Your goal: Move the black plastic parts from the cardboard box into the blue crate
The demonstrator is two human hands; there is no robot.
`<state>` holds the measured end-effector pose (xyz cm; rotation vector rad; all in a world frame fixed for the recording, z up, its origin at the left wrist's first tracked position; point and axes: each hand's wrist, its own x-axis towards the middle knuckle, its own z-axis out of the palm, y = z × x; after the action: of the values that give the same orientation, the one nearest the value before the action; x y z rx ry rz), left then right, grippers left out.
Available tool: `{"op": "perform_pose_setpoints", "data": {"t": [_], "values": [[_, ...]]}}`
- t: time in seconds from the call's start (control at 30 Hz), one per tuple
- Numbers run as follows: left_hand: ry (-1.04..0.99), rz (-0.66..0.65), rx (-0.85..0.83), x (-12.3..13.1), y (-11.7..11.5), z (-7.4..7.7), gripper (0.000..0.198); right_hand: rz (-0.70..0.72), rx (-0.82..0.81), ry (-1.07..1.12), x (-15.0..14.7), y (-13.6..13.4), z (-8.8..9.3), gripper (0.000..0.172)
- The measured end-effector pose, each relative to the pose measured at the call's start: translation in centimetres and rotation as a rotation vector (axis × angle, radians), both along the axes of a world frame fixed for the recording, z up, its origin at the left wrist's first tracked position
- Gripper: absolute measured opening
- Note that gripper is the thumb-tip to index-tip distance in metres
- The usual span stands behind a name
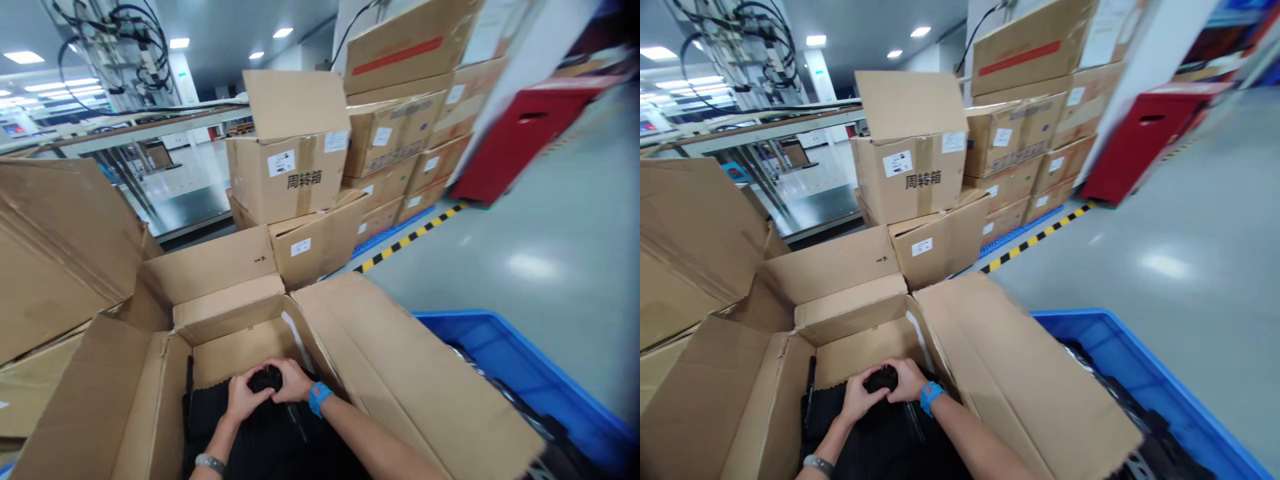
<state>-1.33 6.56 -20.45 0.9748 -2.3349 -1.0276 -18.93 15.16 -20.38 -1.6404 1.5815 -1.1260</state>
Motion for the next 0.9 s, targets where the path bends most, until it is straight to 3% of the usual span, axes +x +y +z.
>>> {"op": "perform_pose_setpoints", "data": {"t": [0.1, 0.23, 0.37, 0.47, 0.57, 0.7, 0.8, 0.9], "values": [[0.100, 0.007, -0.039, -0.4, 0.3, 2.0, 0.046, -0.070, -0.076, -0.053, 0.0, 0.6, 2.1, 0.056], [0.216, -0.059, -0.135, -3.5, 1.8, 7.9, 0.038, -0.164, -0.249, -0.127, -1.9, 3.2, 7.3, 0.057], [0.379, -0.184, -0.187, -10.1, 6.4, 14.1, 0.037, -0.276, -0.451, -0.156, -6.0, 10.0, 13.5, 0.059], [0.422, -0.377, -0.161, -16.3, 11.4, 16.3, 0.036, -0.416, -0.493, -0.094, -9.7, 16.9, 15.3, 0.057], [0.376, -0.563, -0.068, -22.1, 16.5, 15.9, 0.035, -0.650, -0.452, -0.028, -13.2, 23.3, 13.4, 0.054], [0.292, -0.646, -0.112, -28.1, 21.8, 13.7, 0.035, -0.934, -0.396, -0.053, -17.1, 29.2, 8.8, 0.050], [0.275, -0.676, -0.196, -31.1, 24.8, 12.2, 0.037, -1.075, -0.203, -0.050, -19.0, 32.4, 6.7, 0.071], [0.304, -0.691, -0.197, -32.6, 26.7, 11.0, 0.049, -1.177, 0.014, 0.068, -19.1, 35.7, 6.1, 0.092]]}}
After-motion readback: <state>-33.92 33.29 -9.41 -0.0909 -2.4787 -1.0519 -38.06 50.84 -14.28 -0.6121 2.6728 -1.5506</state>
